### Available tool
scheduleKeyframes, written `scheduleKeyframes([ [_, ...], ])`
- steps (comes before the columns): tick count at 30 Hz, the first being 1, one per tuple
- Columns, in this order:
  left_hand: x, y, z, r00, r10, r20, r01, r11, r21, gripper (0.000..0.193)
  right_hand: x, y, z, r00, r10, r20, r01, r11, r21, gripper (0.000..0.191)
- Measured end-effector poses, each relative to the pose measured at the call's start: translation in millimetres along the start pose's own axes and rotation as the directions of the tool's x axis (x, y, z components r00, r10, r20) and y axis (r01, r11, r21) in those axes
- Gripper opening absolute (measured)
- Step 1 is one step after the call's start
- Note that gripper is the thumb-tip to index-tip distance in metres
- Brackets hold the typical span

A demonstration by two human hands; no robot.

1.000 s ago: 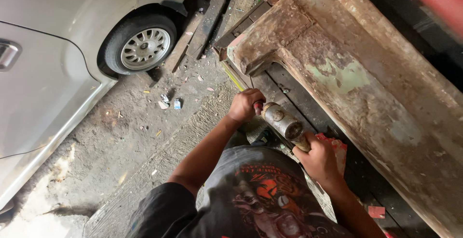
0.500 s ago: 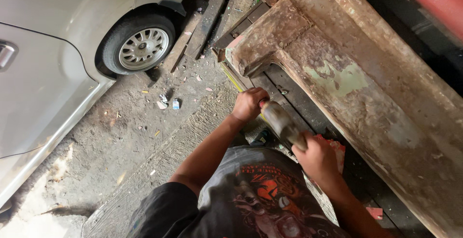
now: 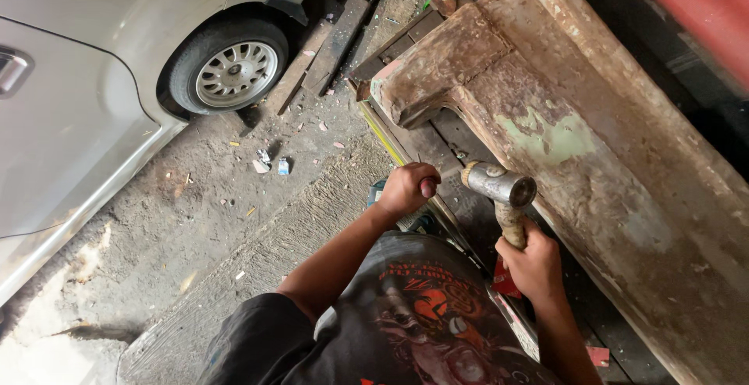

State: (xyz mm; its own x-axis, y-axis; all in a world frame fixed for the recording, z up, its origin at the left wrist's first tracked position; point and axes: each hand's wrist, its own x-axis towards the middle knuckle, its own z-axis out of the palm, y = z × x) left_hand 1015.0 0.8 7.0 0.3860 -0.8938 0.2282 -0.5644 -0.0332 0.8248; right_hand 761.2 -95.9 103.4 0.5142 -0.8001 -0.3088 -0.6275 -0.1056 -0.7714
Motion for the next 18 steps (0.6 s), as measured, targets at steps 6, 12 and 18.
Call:
scheduleKeyframes([
  [6,-2.2,4.1,-36.3,0.995,-0.066,-0.078,0.065,0.998,-0.009,0.016,5.7,-4.0,4.1,1.000,-0.006,0.018,0.005,0.998,0.060,0.012],
  [12,-0.3,-16.8,-93.2,0.938,-0.322,-0.126,0.264,0.903,-0.340,0.018,14.4,-11.0,14.5,0.999,0.016,0.042,-0.021,0.993,0.116,0.009],
  [18,41.6,-55.1,-143.9,0.921,-0.299,-0.250,0.110,0.815,-0.570,0.014,20.6,-20.3,27.4,1.000,0.000,0.027,-0.008,0.956,0.292,0.009],
])
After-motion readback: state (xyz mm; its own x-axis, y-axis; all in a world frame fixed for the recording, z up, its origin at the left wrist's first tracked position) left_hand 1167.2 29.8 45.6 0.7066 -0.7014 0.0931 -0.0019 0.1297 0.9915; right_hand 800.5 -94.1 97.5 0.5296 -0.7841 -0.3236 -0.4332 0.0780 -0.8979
